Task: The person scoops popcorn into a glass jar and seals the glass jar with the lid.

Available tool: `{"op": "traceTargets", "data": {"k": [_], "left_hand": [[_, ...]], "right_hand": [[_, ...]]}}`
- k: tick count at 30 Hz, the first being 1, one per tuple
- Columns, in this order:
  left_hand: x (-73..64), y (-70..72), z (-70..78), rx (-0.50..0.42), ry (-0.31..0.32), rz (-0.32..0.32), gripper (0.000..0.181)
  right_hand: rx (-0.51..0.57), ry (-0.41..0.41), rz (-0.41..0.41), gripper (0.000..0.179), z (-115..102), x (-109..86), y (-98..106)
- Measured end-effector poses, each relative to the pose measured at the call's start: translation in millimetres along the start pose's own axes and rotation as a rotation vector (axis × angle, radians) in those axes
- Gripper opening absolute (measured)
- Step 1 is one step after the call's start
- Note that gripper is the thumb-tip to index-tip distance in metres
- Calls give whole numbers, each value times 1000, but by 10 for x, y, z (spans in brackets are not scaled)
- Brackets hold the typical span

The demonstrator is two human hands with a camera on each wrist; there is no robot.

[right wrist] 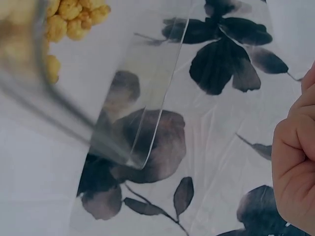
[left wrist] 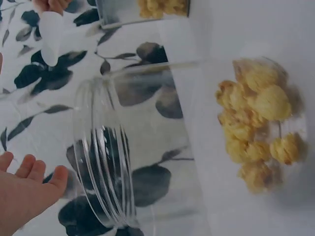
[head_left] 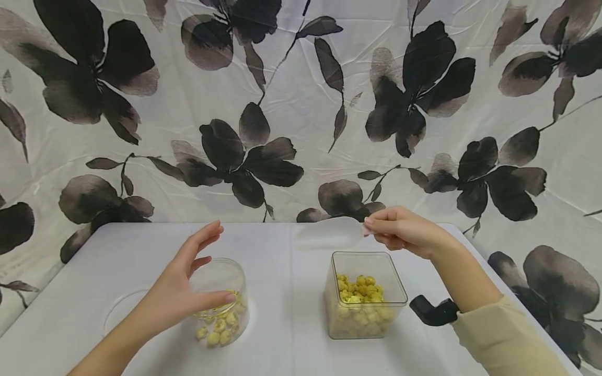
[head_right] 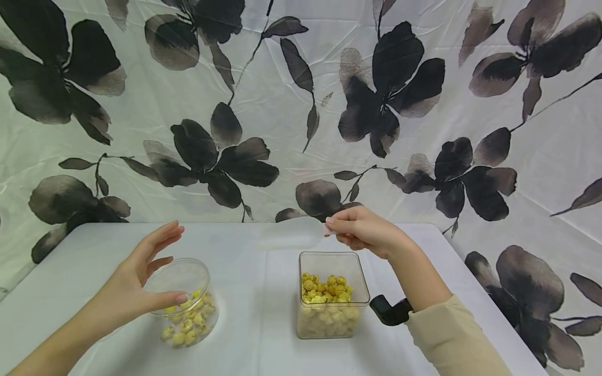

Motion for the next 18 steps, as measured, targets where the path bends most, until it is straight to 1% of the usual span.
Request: {"op": "traceTargets", "data": {"k": [2,7,13,14,18], "left_hand": [[19,-47,21,-11,19,-12,100],[49,-208,50,-48,95,-53,98],[64,-410,103,-109,112,-89,97],[64,-450,109,-119,115,-93,97],[42,-664,121,-179,170,-125,97]], "right_hand": [[8,5,-5,24,19,-25,29],[26,16,-22,24,73,-80,109],[27,34,-46,26,112,-142,216],[28,34,-47,26,121,-156,235],[18,30,-58,27,167,-214,303]]}}
Point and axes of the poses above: each hand's wrist, its own x-axis towards the middle knuckle, its own y-axis out of the back of the hand, z = x × y, the point moved 7 cm from there along x, towards the middle knuckle, and after that the axes turned 9 degrees about z, right-handed, at the moved point
